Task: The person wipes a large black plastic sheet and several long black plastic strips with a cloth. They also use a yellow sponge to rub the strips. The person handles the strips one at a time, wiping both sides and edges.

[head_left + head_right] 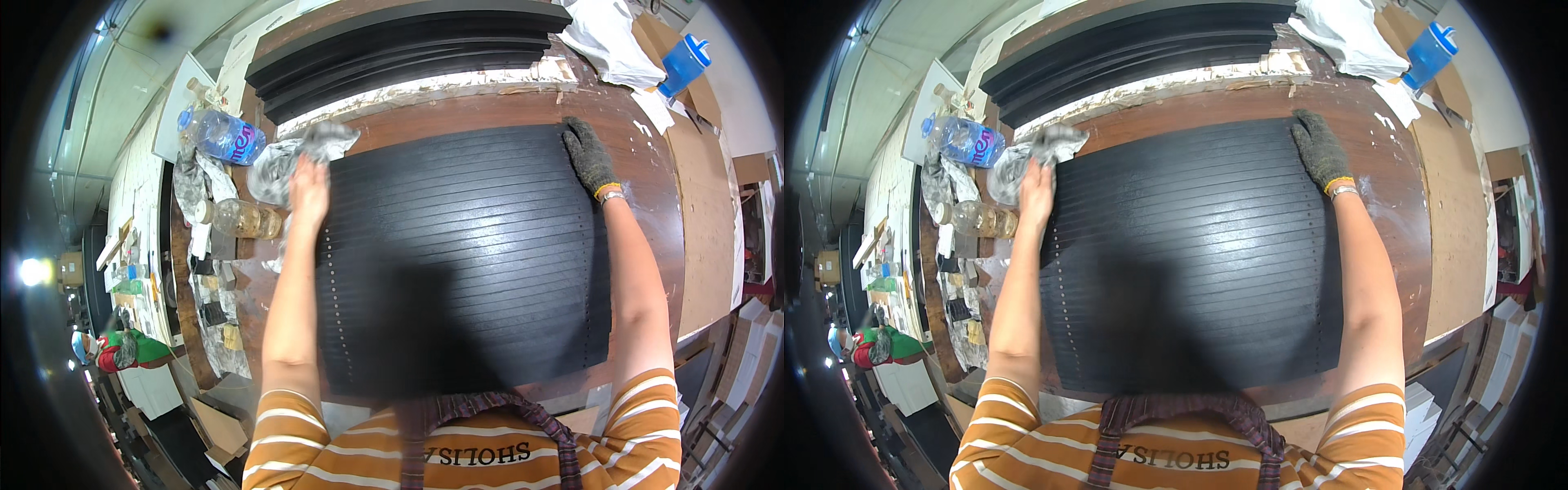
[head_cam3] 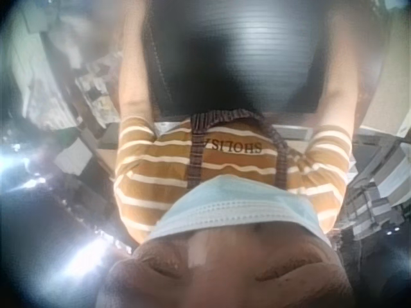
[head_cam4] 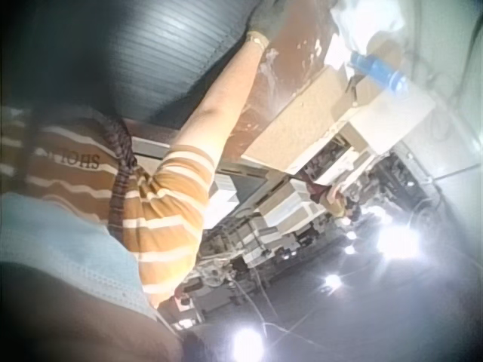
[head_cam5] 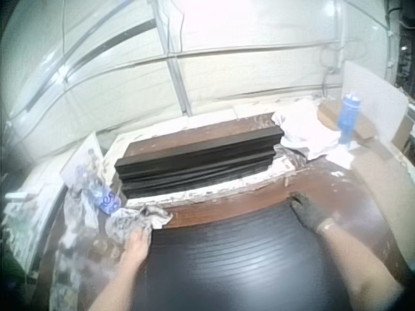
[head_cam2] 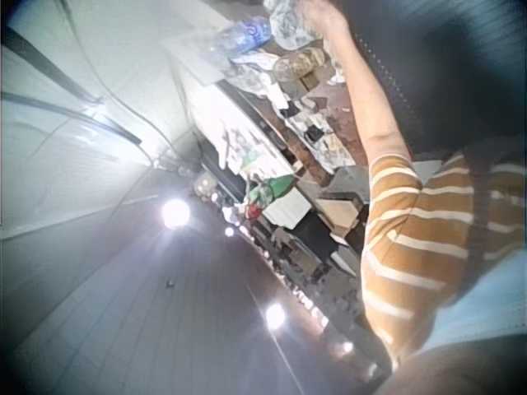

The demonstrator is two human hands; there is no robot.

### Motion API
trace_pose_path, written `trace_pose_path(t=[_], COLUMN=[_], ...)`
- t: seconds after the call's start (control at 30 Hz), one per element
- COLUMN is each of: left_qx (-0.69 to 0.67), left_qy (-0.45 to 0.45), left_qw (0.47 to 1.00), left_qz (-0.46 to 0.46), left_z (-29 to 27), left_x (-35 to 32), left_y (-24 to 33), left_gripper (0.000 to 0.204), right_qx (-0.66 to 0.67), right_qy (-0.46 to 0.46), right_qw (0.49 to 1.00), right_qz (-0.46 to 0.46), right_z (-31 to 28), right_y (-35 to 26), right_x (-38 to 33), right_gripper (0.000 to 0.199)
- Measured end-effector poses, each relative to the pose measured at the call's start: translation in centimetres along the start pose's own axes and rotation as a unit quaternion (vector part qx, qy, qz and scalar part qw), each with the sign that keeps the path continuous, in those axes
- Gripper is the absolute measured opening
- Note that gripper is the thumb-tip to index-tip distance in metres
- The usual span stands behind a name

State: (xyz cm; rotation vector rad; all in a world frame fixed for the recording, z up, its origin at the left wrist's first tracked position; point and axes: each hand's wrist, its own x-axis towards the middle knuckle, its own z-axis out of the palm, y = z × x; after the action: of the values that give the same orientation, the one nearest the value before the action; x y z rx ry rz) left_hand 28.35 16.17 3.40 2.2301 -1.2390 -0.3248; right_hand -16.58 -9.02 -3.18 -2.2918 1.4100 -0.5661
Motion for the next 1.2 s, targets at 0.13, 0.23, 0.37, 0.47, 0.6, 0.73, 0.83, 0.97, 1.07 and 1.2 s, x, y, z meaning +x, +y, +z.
trace_pose_path(t=[0.13, 0.23, 0.37, 0.47, 0.6, 0.73, 0.83, 0.97, 1.07, 1.2], left_qx=[0.043, 0.149, 0.184, 0.222, 0.13, 0.098, 0.089, 0.112, 0.054, -0.161], left_qy=[-0.093, -0.087, -0.115, -0.056, -0.177, -0.188, -0.174, -0.075, -0.005, 0.15], left_qw=[0.961, 0.9, 0.963, 0.963, 0.895, 0.913, 0.931, 0.979, 0.997, 0.959], left_qz=[0.258, 0.4, 0.16, 0.14, 0.389, 0.35, 0.309, 0.155, 0.054, -0.178], left_z=[9.1, 13.1, 8.8, 7.8, 13.2, 13.6, 8.3, 0.1, -4.9, -10.3], left_x=[-3.3, -4.8, -0.4, 0.2, -5.4, -9.7, -12.1, -15.3, -18.8, -24.0], left_y=[9.0, 12.0, 10.0, 10.5, 13.0, 9.6, 4.4, -3.0, -8.6, -13.9], left_gripper=[0.049, 0.048, 0.048, 0.055, 0.054, 0.051, 0.05, 0.049, 0.045, 0.028], right_qx=[-0.043, -0.04, -0.029, 0.055, 0.006, -0.004, -0.014, -0.056, -0.1, -0.106], right_qy=[-0.005, -0.026, -0.017, -0.023, -0.038, -0.051, -0.054, 0.005, -0.015, -0.055], right_qw=[0.999, 0.999, 0.999, 0.993, 0.996, 0.997, 0.993, 0.998, 0.994, 0.987], right_qz=[-0.013, -0.007, 0.027, 0.105, 0.081, 0.063, 0.107, 0.025, -0.045, -0.105], right_z=[-0.1, -0.8, -2.6, -3.1, -2.3, -2.6, -3.8, -3.9, -2.1, 1.5], right_y=[-0.6, -0.9, -0.7, 0.0, 1.1, 1.3, 0.2, -2.8, -5.7, -10.1], right_x=[0.3, 0.1, -2.3, -5.4, -8.0, -9.0, -8.8, -5.9, -1.8, 2.4], right_gripper=[0.046, 0.05, 0.059, 0.064, 0.065, 0.067, 0.067, 0.068, 0.066, 0.063])
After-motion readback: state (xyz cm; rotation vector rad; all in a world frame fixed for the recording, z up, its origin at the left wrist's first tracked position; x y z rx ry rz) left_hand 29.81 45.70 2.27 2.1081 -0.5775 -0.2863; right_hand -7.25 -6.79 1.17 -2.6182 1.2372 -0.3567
